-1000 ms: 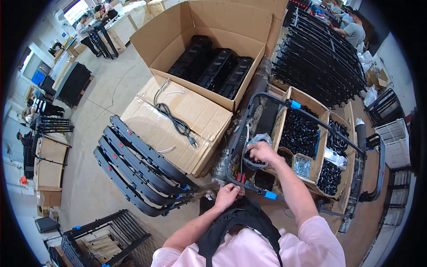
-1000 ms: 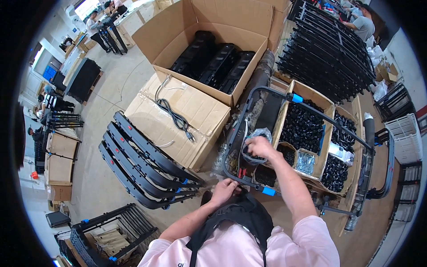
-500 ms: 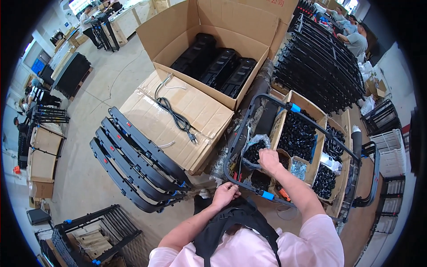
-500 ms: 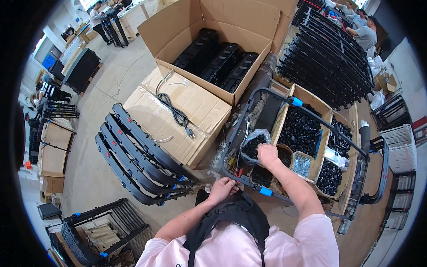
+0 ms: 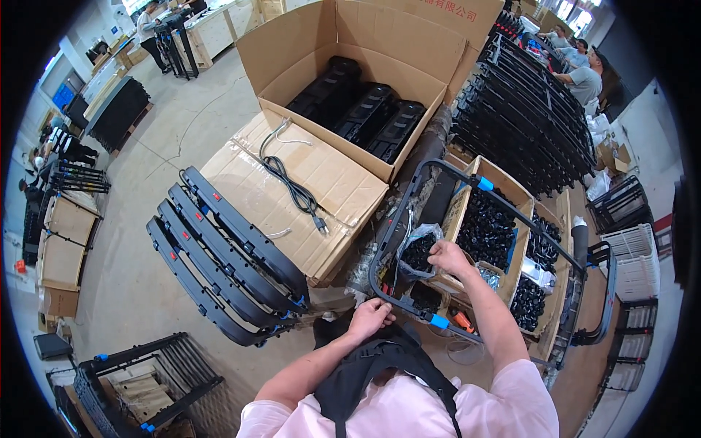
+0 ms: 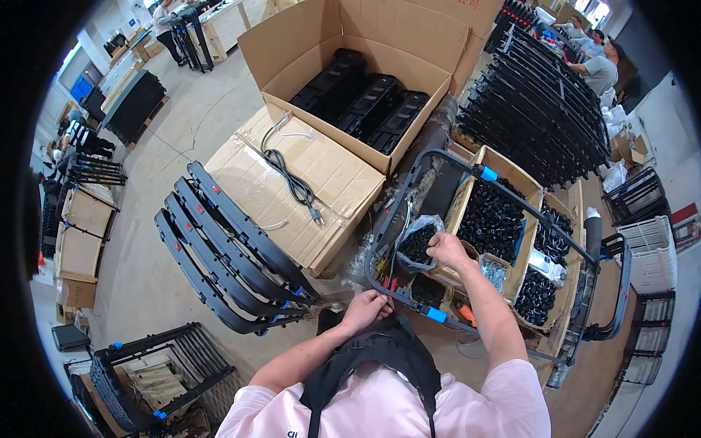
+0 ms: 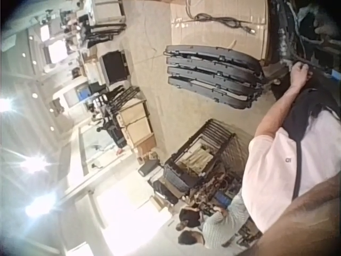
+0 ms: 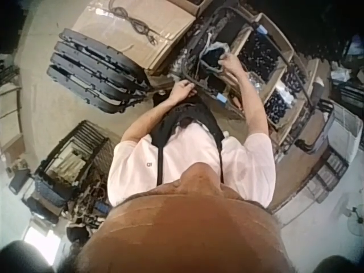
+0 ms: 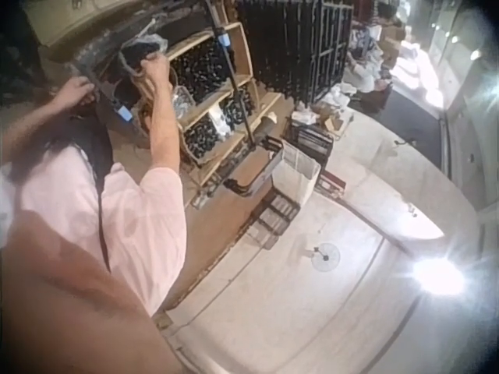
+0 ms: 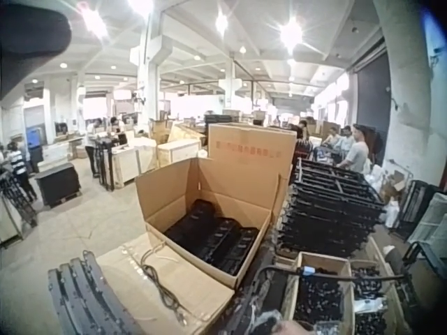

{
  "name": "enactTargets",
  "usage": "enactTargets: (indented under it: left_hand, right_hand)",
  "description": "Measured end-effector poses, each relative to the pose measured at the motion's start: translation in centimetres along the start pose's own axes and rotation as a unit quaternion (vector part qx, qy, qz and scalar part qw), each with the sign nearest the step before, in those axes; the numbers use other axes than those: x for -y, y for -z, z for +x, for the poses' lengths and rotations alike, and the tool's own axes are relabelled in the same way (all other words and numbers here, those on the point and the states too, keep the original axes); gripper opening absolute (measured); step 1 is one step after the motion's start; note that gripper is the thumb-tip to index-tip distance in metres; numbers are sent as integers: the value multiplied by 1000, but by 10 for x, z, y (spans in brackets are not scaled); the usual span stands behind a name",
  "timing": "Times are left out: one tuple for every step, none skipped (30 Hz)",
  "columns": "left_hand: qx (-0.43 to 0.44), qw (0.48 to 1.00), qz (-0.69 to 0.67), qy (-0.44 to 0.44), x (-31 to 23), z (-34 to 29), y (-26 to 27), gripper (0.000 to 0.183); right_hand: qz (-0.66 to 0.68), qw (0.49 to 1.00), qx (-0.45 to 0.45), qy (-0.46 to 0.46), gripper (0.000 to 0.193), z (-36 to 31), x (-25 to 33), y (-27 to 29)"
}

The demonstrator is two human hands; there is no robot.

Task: Assembling the motor housing and electrical components of a treadmill using manual and power tools.

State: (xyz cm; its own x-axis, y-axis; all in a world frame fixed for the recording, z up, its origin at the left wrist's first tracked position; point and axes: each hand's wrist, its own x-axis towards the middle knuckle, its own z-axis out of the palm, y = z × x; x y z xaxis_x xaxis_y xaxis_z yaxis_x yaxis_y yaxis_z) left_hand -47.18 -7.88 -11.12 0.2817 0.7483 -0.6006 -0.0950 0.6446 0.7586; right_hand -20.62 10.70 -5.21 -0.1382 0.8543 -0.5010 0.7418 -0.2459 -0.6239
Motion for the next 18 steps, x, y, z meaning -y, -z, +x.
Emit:
enactTargets:
  left_hand:
    - [0,1000,3,3,0,0,0,27]
    - [0,1000,3,3,0,-1,0,27]
    - [2,1000,3,3,-1,-1,0,27]
    - [5,1000,4,2,-2,0,-1,27]
    - [8,1000,5,2,-3,-1,-2,27]
    - [8,1000,6,7,-4,-1,-3,27]
    - [4,1000,6,12,-6,-3,-3,27]
    - [4,1000,6,12,-9,-4,-3,27]
    - [6,1000,-2,22,-12,-5,-3,25]
    - [7,999,-11,33,-12,-5,-3,24]
    - [8,999,-10,34,-12,-6,-3,24]
    - [7,999,-14,32,-12,-7,-4,24]
    - [5,999,-19,31,-9,-6,-3,24]
    - [6,999,-18,31,-6,-5,-2,24]
    - [9,999,-26,20,-4,-3,-1,25]
    - [13,999,-32,9,-2,-1,0,26]
    - [14,999,-31,10,-1,0,1,26]
    - [14,999,-36,13,0,2,1,26]
  right_hand:
    - [73,997,12,-32,24,-1,-1,0]
    - [73,997,11,-32,24,0,-5,1]
    - [128,991,17,-37,25,1,-7,1]
    - [184,982,22,-42,26,2,-12,0]
    - [185,982,19,-43,26,2,-16,-2]
    - [128,991,-26,-31,27,2,-21,-3]
    - [71,995,-67,-16,28,1,-19,-5]
    - [71,995,-67,-16,28,-1,-18,-6]
    - [27,995,-93,22,29,-4,-17,-8]
    - [-18,991,-119,60,30,-8,-16,-10]
    - [-18,991,-120,58,30,-12,-15,-12]
    - [-4,987,-140,73,31,-16,-14,-14]
    - [10,983,-159,89,32,-19,-12,-16]
    - [11,983,-160,88,32,-21,-10,-17]
    - [-4,979,-175,108,31,-24,-8,-17]
    - [-18,973,-190,128,31,-26,-7,-18]
    - [-17,973,-191,127,31,-27,-7,-20]
    - [-11,967,-205,149,32,-28,-6,-22]
